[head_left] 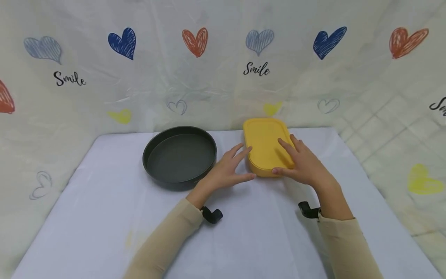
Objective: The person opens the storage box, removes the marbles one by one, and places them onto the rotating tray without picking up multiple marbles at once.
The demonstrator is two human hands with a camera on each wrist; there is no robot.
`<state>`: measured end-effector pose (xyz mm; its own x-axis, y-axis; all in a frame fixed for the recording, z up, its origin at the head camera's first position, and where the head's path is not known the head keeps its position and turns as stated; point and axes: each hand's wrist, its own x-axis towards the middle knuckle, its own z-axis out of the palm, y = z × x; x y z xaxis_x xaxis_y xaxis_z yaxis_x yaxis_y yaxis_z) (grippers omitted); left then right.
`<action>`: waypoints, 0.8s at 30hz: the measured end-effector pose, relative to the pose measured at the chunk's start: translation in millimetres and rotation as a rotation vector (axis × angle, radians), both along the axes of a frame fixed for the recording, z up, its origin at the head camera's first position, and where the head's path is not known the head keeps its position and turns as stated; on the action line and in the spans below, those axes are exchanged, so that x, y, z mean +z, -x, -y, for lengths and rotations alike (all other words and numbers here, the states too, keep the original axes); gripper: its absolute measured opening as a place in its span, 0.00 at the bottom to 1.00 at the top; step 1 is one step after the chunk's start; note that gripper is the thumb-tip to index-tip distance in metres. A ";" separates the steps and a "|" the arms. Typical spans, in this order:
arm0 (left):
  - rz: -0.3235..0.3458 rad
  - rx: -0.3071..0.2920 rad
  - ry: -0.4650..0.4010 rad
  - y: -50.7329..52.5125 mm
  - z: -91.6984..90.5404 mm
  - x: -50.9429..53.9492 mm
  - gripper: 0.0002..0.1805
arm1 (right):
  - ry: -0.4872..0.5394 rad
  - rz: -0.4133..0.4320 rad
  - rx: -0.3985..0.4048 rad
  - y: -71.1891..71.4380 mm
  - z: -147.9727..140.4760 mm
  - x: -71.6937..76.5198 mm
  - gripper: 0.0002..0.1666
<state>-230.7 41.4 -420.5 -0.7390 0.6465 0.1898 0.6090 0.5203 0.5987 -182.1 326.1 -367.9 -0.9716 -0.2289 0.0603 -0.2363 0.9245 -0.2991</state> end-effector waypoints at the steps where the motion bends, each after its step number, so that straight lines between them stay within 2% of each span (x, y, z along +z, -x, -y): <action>1: -0.004 -0.002 0.003 1.8 -2.7 -0.4 0.49 | 0.000 0.002 0.003 0.3 0.1 0.1 0.62; 14: -0.003 -0.041 0.041 14.6 -17.9 -11.6 0.51 | 0.000 0.033 0.001 1.0 -5.0 -6.2 0.64; 21: 0.003 -0.070 -0.009 25.0 -19.6 -15.1 0.48 | 0.017 0.043 0.009 1.8 -6.2 -6.1 0.59; 24: -0.004 -0.097 -0.018 28.6 -20.9 -16.6 0.46 | 0.023 0.075 0.008 1.0 -5.9 -5.7 0.56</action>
<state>-259.3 62.3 -437.1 -0.6721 0.7117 0.2044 0.6583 0.4480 0.6049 -183.1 332.0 -373.6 -0.9718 -0.2356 -0.0069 -0.2195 0.9153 -0.3377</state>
